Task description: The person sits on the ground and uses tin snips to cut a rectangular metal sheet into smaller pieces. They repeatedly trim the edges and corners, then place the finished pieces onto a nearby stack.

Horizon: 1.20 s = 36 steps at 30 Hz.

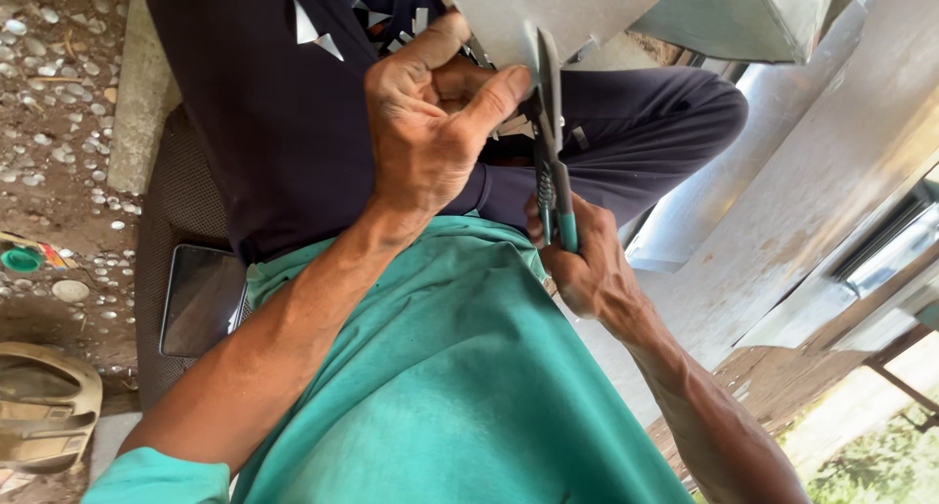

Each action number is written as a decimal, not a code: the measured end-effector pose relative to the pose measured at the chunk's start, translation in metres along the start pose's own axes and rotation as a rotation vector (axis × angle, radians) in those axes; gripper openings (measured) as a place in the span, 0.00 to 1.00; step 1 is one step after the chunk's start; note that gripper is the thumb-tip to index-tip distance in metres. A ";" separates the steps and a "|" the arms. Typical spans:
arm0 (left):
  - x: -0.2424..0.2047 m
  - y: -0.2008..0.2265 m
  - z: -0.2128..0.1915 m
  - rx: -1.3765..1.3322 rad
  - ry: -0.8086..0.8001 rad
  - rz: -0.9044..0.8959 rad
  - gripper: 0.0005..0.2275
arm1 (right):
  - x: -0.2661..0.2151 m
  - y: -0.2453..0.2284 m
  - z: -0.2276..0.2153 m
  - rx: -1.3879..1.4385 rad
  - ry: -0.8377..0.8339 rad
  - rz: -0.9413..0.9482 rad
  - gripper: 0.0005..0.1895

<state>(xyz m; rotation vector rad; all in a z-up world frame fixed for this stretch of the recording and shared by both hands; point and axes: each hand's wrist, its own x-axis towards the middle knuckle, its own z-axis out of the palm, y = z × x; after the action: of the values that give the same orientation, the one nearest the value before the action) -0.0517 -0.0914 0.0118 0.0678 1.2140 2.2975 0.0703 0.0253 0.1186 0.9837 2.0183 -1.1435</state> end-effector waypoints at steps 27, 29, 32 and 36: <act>0.042 0.003 -0.027 0.519 -0.217 0.111 0.03 | -0.044 0.129 0.063 0.437 0.261 0.154 0.12; 0.049 0.005 -0.027 0.636 -0.235 -0.143 0.04 | -0.044 0.136 0.061 0.492 0.312 0.049 0.11; 0.052 0.016 -0.037 0.911 -0.303 -0.104 0.07 | -0.040 0.144 0.067 0.598 0.333 -0.043 0.11; 0.039 0.003 -0.029 0.411 -0.351 0.244 0.04 | -0.039 0.153 0.064 0.590 0.331 -0.067 0.11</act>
<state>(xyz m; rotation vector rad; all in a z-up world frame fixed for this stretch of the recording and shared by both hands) -0.0949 -0.0961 -0.0107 0.7709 1.5251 2.0707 0.2270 0.0107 0.0552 1.4809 2.0060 -1.7667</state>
